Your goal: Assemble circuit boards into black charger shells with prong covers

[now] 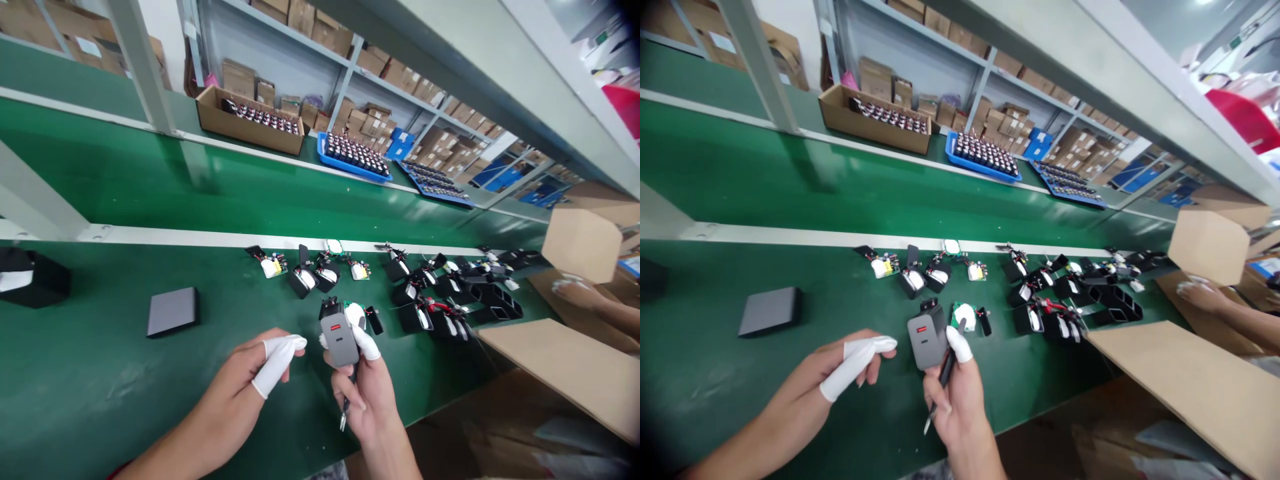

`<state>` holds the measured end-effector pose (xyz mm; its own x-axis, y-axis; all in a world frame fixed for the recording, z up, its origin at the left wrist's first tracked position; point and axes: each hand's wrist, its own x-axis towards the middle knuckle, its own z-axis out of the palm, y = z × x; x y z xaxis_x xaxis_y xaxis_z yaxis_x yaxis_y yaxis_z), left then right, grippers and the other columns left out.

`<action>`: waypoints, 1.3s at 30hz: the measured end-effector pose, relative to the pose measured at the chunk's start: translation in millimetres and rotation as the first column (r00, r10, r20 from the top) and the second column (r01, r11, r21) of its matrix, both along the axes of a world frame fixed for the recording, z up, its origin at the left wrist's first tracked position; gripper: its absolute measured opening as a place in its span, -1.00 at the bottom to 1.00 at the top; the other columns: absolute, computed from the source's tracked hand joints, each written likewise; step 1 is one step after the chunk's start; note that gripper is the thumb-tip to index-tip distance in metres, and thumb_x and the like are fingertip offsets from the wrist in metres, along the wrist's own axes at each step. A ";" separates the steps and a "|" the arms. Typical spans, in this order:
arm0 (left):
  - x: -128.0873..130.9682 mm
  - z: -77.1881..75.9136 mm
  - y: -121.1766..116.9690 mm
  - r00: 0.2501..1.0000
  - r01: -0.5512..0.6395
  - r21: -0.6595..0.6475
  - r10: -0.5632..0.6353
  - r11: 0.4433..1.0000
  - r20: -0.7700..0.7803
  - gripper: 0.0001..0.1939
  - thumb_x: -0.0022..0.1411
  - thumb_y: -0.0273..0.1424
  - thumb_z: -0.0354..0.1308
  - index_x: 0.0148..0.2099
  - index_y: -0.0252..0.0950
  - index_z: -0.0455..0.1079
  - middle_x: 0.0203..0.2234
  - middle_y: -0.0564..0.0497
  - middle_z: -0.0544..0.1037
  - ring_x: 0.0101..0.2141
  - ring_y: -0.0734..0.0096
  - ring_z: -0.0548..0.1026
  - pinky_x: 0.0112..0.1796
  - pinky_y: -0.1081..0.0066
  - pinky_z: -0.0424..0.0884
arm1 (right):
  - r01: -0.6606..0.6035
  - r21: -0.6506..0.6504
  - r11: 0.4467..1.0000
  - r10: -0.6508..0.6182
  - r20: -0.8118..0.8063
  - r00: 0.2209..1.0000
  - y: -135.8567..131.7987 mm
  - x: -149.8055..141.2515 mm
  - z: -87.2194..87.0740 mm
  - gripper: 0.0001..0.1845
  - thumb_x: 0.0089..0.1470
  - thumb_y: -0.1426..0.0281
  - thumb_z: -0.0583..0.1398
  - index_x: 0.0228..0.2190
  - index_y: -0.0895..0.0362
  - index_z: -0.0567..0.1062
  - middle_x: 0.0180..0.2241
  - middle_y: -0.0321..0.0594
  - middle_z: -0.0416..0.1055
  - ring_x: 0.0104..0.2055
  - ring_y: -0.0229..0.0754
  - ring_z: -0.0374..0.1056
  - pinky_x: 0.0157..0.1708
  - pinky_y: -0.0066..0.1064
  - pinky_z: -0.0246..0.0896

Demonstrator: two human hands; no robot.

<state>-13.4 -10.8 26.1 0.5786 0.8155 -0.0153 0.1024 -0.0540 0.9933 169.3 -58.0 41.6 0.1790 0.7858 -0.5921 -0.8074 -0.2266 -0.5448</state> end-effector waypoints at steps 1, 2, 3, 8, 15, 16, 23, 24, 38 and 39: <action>0.7 1.0 -0.1 1.000 0.002 0.015 -0.002 1.000 -0.014 -0.58 0.42 -0.13 -0.09 -0.27 -0.26 0.47 -0.43 0.05 0.42 -0.40 0.39 0.37 -0.34 0.40 0.24 | -0.001 0.014 1.000 0.002 -0.018 1.000 -1.2 1.4 0.0 -0.61 -0.36 0.25 0.48 -0.56 0.20 0.47 -0.54 -0.27 0.43 -0.69 -0.52 -0.10 -0.87 -0.75 -0.40; 1.4 2.7 0.1 1.000 0.005 0.027 -0.004 1.000 -0.029 -0.59 0.42 -0.15 -0.09 -0.30 -0.26 0.46 -0.42 0.04 0.42 -0.40 0.40 0.38 -0.34 0.41 0.25 | -0.002 0.023 1.000 0.003 -0.033 0.999 -2.3 2.8 -0.2 -0.62 -0.34 0.26 0.48 -0.54 0.20 0.48 -0.53 -0.27 0.44 -0.68 -0.52 -0.10 -0.87 -0.75 -0.40; 2.1 4.9 0.4 0.999 0.013 0.039 -0.011 0.999 -0.045 -0.60 0.41 -0.17 -0.09 -0.30 -0.26 0.45 -0.43 0.04 0.43 -0.40 0.40 0.39 -0.34 0.41 0.26 | -0.001 0.028 1.000 0.002 -0.044 0.999 -3.3 4.2 -0.8 -0.62 -0.33 0.26 0.48 -0.53 0.20 0.49 -0.52 -0.26 0.45 -0.68 -0.52 -0.09 -0.87 -0.76 -0.40; 8.7 18.6 1.2 0.992 0.055 0.042 -0.049 0.998 -0.119 -0.61 0.39 -0.18 -0.08 -0.35 -0.26 0.43 -0.45 0.03 0.43 -0.37 0.36 0.44 -0.35 0.42 0.34 | 0.021 0.010 1.000 -0.021 -0.057 0.998 -6.9 7.4 -5.5 -0.61 -0.36 0.25 0.50 -0.56 0.20 0.48 -0.50 -0.22 0.48 -0.69 -0.52 -0.05 -0.87 -0.77 -0.36; 25.9 4.7 -8.8 0.985 0.061 0.069 -0.049 0.996 -0.166 -0.52 0.26 -0.24 0.09 0.20 -0.27 0.29 -0.21 -0.08 0.55 -0.27 0.31 0.52 -0.18 0.31 0.49 | 0.094 -0.105 0.990 -0.091 0.034 0.995 -10.2 4.9 -12.7 -0.45 -0.58 0.16 0.55 -0.70 0.21 0.41 -0.70 -0.28 0.42 -0.82 -0.58 -0.08 -0.91 -0.72 -0.27; 28.7 1.6 -10.2 0.983 0.056 0.106 -0.036 0.993 -0.182 -0.46 0.25 -0.26 0.12 0.25 -0.26 0.23 -0.19 -0.09 0.55 -0.26 0.29 0.53 -0.18 0.29 0.50 | 0.101 -0.115 0.988 -0.096 0.047 0.994 -10.4 4.3 -12.3 -0.44 -0.63 0.16 0.56 -0.68 0.22 0.43 -0.73 -0.29 0.40 -0.84 -0.57 -0.09 -0.91 -0.71 -0.26; 45.3 11.3 -11.0 0.936 0.081 0.389 0.065 0.918 -0.347 -0.29 0.16 -0.28 0.30 0.31 -0.24 0.18 -0.12 -0.15 0.57 -0.18 0.10 0.57 -0.13 0.14 0.56 | 0.104 -0.101 0.989 -0.099 0.060 0.993 -16.3 0.3 -13.5 -0.52 -0.48 0.21 0.55 -0.50 0.19 0.55 -0.79 -0.49 0.22 -0.83 -0.58 -0.14 -0.89 -0.72 -0.24; 46.4 14.0 -10.6 0.933 0.091 0.428 0.073 0.899 -0.352 -0.32 0.15 -0.31 0.31 0.28 -0.28 0.22 -0.15 -0.15 0.58 -0.21 0.10 0.58 -0.15 0.15 0.57 | 0.096 -0.096 0.991 -0.090 0.058 0.994 -17.8 0.9 -15.8 -0.52 -0.47 0.22 0.54 -0.48 0.19 0.55 -0.79 -0.50 0.22 -0.83 -0.58 -0.15 -0.88 -0.73 -0.24; 45.7 -12.9 7.9 0.902 0.109 0.427 0.091 0.898 -0.422 -0.57 0.22 -0.23 0.16 0.11 -0.24 0.38 -0.26 -0.05 0.66 -0.30 0.20 0.65 -0.27 0.34 0.61 | 0.130 0.076 0.989 -0.150 0.424 0.893 -16.0 9.9 -15.4 -0.49 -0.13 0.03 0.41 -0.30 0.17 0.52 -0.67 -0.38 0.38 -0.77 -0.48 0.07 -0.80 -0.67 -0.09; 44.3 -20.1 10.6 0.883 0.133 0.405 0.078 0.905 -0.464 -0.57 0.22 -0.22 0.13 0.10 -0.26 0.40 -0.24 -0.08 0.66 -0.28 0.16 0.66 -0.27 0.31 0.62 | 0.150 0.121 0.981 -0.192 0.600 0.776 -17.7 16.0 -15.3 -0.52 -0.03 0.05 0.37 -0.21 0.15 0.52 -0.56 -0.30 0.48 -0.68 -0.41 0.24 -0.70 -0.62 0.14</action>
